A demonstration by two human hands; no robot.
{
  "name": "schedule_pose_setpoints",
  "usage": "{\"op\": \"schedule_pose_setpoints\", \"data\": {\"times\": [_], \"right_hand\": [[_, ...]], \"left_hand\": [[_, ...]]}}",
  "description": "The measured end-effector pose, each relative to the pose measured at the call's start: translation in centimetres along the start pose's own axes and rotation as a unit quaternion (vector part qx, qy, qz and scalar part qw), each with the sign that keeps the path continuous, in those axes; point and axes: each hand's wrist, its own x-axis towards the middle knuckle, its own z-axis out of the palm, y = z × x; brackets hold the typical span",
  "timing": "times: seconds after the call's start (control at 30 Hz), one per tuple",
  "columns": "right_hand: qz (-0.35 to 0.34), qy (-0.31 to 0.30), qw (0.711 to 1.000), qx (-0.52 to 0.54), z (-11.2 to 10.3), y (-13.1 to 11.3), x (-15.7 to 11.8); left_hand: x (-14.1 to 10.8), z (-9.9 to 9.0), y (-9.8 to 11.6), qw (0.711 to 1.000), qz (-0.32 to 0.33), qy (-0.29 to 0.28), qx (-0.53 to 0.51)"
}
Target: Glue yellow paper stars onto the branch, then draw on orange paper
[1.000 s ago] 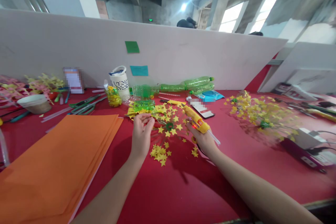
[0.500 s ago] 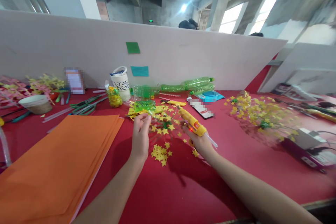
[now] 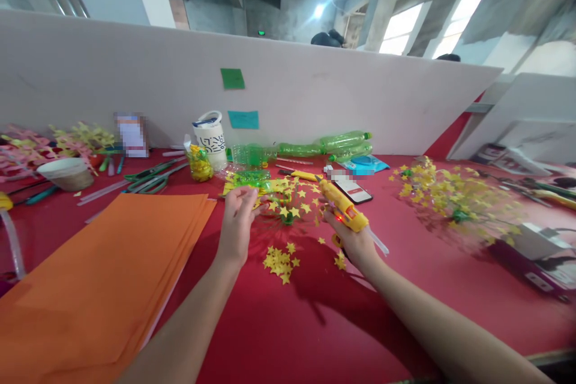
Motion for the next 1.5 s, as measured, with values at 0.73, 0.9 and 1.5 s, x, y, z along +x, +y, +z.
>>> {"op": "schedule_pose_setpoints", "data": {"times": [0.73, 0.9, 1.5], "right_hand": [[0.093, 0.040, 0.991, 0.087, -1.0, -1.4, 1.0], [0.089, 0.031, 0.991, 0.098, -0.9, -1.6, 0.9], [0.062, 0.076, 0.992, 0.084, -1.5, -1.3, 1.4]], "left_hand": [[-0.2, 0.0, -0.4, 0.990, 0.017, -0.062, 0.126], [0.0, -0.2, -0.3, 0.988, 0.028, -0.057, 0.138], [0.2, -0.5, -0.1, 0.983, 0.066, -0.053, 0.162]]}}
